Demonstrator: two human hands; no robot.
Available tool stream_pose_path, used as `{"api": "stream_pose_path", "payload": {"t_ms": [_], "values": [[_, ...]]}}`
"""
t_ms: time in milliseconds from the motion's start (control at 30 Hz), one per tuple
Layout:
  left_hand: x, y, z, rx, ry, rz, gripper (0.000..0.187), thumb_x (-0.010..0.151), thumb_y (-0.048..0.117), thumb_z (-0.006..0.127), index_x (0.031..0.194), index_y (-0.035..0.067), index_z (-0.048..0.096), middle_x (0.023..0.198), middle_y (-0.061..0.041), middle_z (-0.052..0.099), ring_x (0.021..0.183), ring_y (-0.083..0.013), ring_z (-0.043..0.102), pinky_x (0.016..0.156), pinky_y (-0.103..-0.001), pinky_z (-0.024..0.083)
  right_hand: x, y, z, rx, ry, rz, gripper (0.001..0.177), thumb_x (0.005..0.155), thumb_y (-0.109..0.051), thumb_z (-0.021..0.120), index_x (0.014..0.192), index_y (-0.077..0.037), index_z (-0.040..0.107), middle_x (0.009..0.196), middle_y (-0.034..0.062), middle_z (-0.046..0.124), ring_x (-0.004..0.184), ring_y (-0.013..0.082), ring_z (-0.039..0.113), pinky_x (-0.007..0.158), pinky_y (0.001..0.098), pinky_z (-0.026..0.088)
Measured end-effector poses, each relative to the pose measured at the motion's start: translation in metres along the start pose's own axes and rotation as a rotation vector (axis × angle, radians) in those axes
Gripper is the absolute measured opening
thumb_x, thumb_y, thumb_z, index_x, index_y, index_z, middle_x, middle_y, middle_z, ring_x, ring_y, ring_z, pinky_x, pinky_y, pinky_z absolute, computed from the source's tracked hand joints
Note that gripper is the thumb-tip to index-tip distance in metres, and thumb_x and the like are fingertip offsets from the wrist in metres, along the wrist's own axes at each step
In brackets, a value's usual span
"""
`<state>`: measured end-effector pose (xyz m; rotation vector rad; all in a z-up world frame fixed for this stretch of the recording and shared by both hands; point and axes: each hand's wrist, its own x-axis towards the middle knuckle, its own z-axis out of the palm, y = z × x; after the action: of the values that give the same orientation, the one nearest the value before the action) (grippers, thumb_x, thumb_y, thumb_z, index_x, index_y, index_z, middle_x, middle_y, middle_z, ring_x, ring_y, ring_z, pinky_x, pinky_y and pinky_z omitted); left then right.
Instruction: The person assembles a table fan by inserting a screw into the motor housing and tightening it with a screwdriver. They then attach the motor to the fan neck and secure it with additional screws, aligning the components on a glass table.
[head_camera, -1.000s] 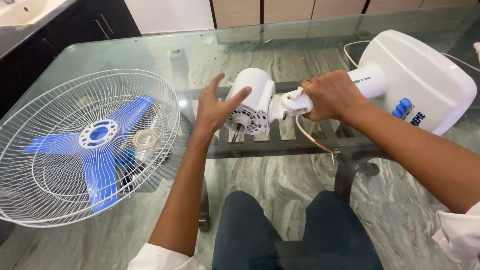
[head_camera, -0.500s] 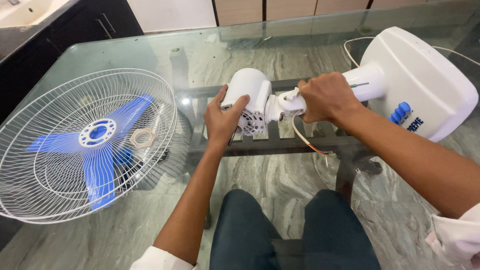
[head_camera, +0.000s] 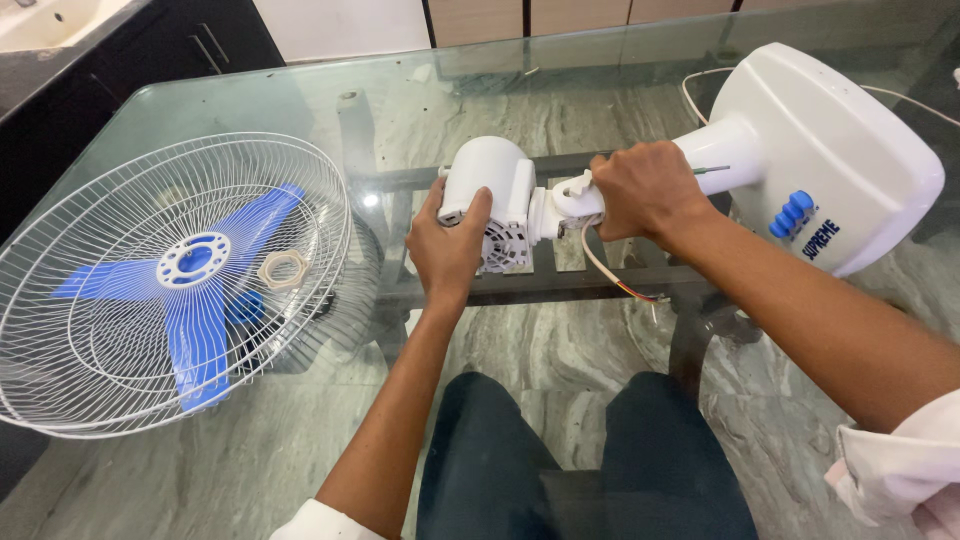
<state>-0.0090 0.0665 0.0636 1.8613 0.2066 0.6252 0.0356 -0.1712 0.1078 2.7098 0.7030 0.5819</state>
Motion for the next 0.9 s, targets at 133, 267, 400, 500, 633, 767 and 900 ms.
{"api": "stream_pose_path", "payload": {"t_ms": [133, 267, 400, 500, 633, 767, 900], "values": [[-0.005, 0.006, -0.003, -0.012, 0.02, 0.016, 0.076, 0.077, 0.048, 0.075, 0.135, 0.001, 0.065, 0.101, -0.019, 0.079, 0.084, -0.0239, 0.079, 0.079, -0.036, 0.06, 0.005, 0.005, 0.001, 0.0, -0.013, -0.059, 0.039, 0.057, -0.034, 0.08, 0.085, -0.007, 0.073, 0.071, 0.015, 0.072, 0.067, 0.0328, 0.073, 0.059, 0.0425, 0.058], [-0.008, 0.011, -0.008, -0.023, -0.065, -0.19, 0.077, 0.074, 0.049, 0.07, 0.139, 0.007, 0.062, 0.091, -0.019, 0.08, 0.071, -0.0308, 0.079, 0.071, -0.041, 0.061, 0.018, 0.027, -0.009, 0.168, -0.131, -0.214, 0.061, 0.057, -0.043, 0.084, 0.106, -0.008, 0.074, 0.08, 0.0155, 0.075, 0.07, 0.0331, 0.074, 0.06, 0.0462, 0.058], [-0.007, 0.011, -0.008, 0.057, 0.037, -0.009, 0.072, 0.077, 0.052, 0.074, 0.134, 0.008, 0.067, 0.097, -0.017, 0.08, 0.082, -0.0256, 0.079, 0.079, -0.037, 0.059, 0.018, 0.044, -0.025, 0.583, 0.137, -0.498, 0.078, 0.07, -0.056, 0.079, 0.124, 0.0, 0.072, 0.1, 0.0204, 0.077, 0.083, 0.0381, 0.072, 0.066, 0.0497, 0.057], [-0.007, 0.009, -0.007, 0.098, 0.06, -0.002, 0.07, 0.078, 0.053, 0.075, 0.133, 0.01, 0.069, 0.097, -0.017, 0.08, 0.084, -0.0269, 0.078, 0.08, -0.038, 0.058, 0.008, 0.026, -0.028, 0.319, -0.018, -0.074, 0.089, 0.068, -0.079, 0.075, 0.106, 0.002, 0.074, 0.091, 0.0244, 0.073, 0.075, 0.0373, 0.073, 0.063, 0.0481, 0.058], [-0.008, 0.01, -0.005, 0.094, 0.031, -0.05, 0.07, 0.077, 0.053, 0.072, 0.134, 0.012, 0.068, 0.093, -0.015, 0.08, 0.077, -0.0265, 0.079, 0.077, -0.038, 0.059, -0.009, -0.008, -0.026, 0.207, 0.072, 0.219, 0.085, 0.09, -0.079, 0.061, 0.089, 0.005, 0.073, 0.088, 0.0245, 0.072, 0.074, 0.038, 0.073, 0.062, 0.0481, 0.057], [-0.008, 0.01, -0.007, 0.058, 0.024, -0.053, 0.071, 0.078, 0.053, 0.071, 0.134, 0.01, 0.067, 0.087, -0.013, 0.079, 0.067, -0.0237, 0.079, 0.071, -0.037, 0.061, 0.001, -0.034, -0.02, 0.239, 0.072, 0.304, 0.062, 0.095, -0.058, 0.059, 0.085, 0.002, 0.073, 0.078, 0.0227, 0.072, 0.068, 0.0377, 0.073, 0.06, 0.0487, 0.057], [-0.007, 0.009, -0.007, 0.079, 0.044, -0.001, 0.07, 0.079, 0.051, 0.074, 0.134, 0.008, 0.068, 0.087, -0.014, 0.079, 0.065, -0.022, 0.077, 0.068, -0.036, 0.06, 0.009, -0.033, -0.016, 0.295, 0.05, 0.262, 0.048, 0.098, -0.04, 0.057, 0.08, 0.003, 0.071, 0.076, 0.0243, 0.071, 0.066, 0.0404, 0.071, 0.063, 0.0506, 0.057]]}}
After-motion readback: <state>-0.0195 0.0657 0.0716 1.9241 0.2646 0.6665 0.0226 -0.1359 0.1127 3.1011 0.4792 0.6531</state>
